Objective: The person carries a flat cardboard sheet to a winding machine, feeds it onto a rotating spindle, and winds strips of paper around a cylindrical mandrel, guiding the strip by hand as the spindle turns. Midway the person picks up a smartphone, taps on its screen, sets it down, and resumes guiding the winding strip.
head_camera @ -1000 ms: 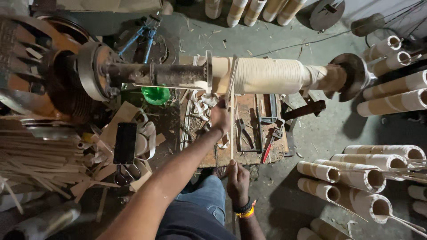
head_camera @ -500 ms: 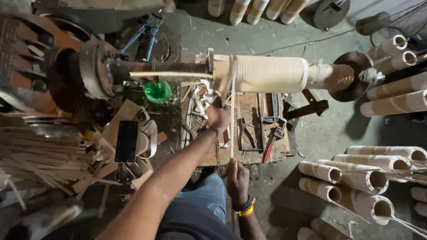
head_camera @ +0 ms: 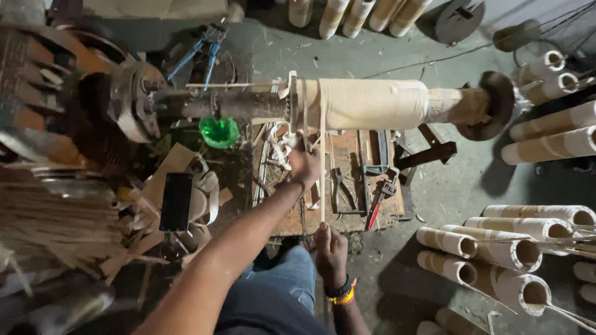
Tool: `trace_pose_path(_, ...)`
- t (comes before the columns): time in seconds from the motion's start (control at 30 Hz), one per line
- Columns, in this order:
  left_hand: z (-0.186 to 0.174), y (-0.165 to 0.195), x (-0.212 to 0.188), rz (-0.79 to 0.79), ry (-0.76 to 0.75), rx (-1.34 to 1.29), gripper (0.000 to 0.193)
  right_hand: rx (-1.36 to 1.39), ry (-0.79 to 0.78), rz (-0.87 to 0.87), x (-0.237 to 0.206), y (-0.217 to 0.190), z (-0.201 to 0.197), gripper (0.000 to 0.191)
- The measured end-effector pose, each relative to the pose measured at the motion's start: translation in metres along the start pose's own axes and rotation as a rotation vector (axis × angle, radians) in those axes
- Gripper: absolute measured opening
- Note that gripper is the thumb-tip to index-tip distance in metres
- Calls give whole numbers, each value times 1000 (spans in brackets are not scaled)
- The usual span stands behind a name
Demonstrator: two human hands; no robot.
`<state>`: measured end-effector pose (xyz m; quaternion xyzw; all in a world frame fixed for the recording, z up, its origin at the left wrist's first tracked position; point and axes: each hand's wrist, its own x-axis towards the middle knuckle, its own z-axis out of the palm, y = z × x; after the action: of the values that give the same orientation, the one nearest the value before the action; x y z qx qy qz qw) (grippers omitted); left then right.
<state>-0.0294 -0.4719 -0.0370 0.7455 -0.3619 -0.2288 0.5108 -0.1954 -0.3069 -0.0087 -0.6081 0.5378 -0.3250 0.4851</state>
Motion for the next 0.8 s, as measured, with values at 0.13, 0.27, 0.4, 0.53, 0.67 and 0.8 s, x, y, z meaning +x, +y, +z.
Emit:
trace_pose_path(0.13, 0, -3, -1, -178, -113, 34, 22, -61, 13, 22, -2, 1, 1, 48)
trace_pose_path(0.27, 2, -6, -4, -73, -73, -15, 10, 71, 19, 28, -4, 5, 3, 47)
trace_pose_path(0.4, 3, -6, -4, -176, -2, -82, 17, 61, 3, 52, -6, 8, 4, 48)
trace_pose_path(0.53, 4, -1, -2, -335, -142, 3, 13, 37, 5, -3, -7, 9, 3, 50)
trace_pose_path(0.67, 4, 3, -1, -409, -132, -112, 24, 95, 5, 14, -5, 8, 5, 46)
trace_pose_path(0.8, 2, -1, -3, -285, -18, -109, 35, -31, 6, 11, -6, 4, 5, 51)
